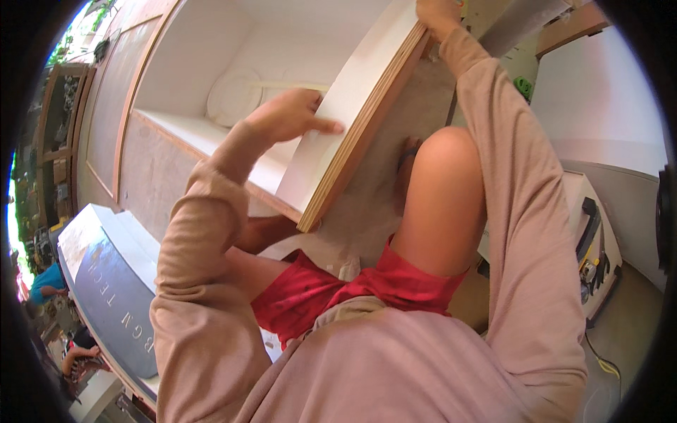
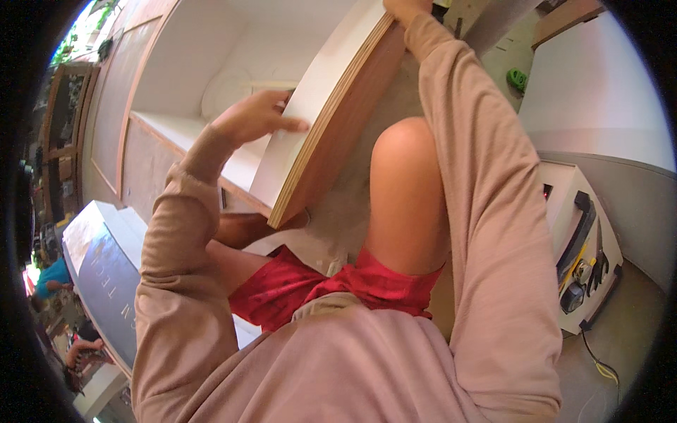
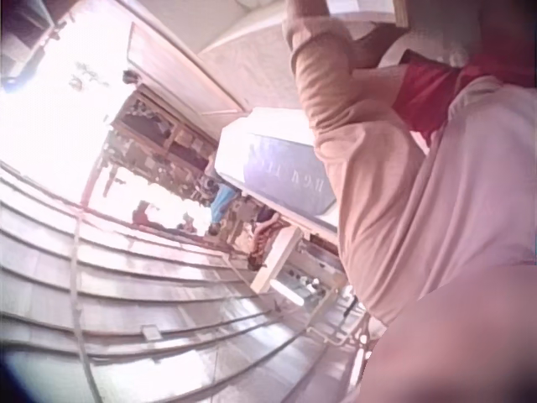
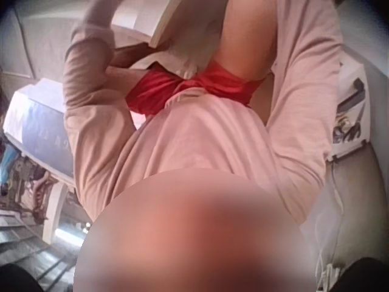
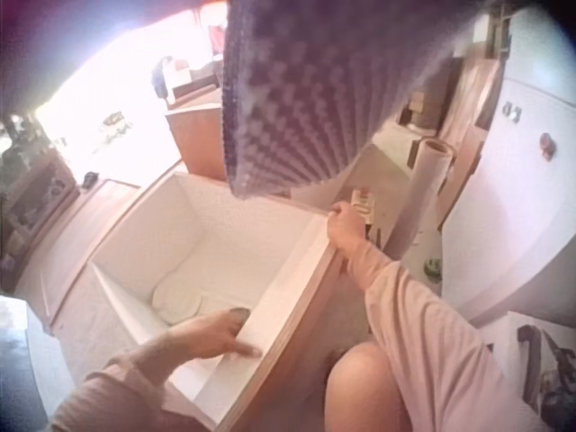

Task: The person applies white edge banding to the edges of a wooden furniture piece. They peel the backing, align the strip, and press it along the edge, smoothing it with their fingers.

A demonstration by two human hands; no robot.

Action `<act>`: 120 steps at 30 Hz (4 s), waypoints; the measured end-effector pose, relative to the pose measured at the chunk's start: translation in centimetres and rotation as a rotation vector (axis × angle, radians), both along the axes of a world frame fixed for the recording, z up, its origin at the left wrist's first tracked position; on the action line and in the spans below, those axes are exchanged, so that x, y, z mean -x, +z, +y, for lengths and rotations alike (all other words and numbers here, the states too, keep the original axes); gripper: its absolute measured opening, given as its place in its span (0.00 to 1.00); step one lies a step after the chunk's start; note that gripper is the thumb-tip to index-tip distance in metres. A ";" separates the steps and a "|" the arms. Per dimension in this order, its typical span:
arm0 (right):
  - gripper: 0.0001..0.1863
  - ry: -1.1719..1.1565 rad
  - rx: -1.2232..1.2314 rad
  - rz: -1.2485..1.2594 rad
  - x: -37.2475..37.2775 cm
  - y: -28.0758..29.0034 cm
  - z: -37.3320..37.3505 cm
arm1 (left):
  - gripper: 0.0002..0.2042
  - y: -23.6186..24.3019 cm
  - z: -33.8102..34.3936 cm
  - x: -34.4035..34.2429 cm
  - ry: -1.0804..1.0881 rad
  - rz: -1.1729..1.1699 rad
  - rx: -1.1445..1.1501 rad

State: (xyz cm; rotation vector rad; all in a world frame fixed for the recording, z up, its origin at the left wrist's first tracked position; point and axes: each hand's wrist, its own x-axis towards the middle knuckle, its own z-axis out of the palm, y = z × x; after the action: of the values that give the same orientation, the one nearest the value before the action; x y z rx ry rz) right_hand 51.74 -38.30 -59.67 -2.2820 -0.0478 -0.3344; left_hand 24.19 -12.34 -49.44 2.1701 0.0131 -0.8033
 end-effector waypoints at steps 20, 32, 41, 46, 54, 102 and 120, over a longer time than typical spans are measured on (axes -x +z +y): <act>0.15 -0.113 -0.120 -0.123 0.3 0.0 1.4 | 0.26 1.9 4.6 10.4 -0.152 0.033 -0.344; 0.18 -0.216 -0.605 -0.138 16.3 -1.3 0.9 | 0.34 2.9 2.8 10.3 -0.002 -0.167 -0.063; 0.22 -0.189 -0.218 0.662 44.7 -13.7 -12.5 | 0.24 -4.1 -1.3 9.5 0.468 -0.413 -0.116; 0.34 -0.203 -0.196 0.808 46.4 -12.2 -15.4 | 0.30 -2.9 -2.1 9.3 0.110 -0.968 -0.612; 0.22 -0.241 -0.211 0.248 43.6 -14.4 -14.5 | 0.20 0.4 -4.8 11.9 0.323 -0.907 -0.351; 0.23 1.250 0.579 -0.273 24.8 16.0 3.4 | 0.17 -12.8 17.8 -11.6 -0.490 -0.197 -0.955; 0.30 1.282 0.692 -0.056 24.1 16.0 5.1 | 0.13 -32.6 15.0 -13.0 -0.529 -0.254 -0.987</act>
State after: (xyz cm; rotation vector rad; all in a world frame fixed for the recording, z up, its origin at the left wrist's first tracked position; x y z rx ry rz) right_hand 27.60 -33.15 -43.69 -2.3381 -1.7688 0.3610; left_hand 37.22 2.68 -82.07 3.2828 -0.3813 -0.9069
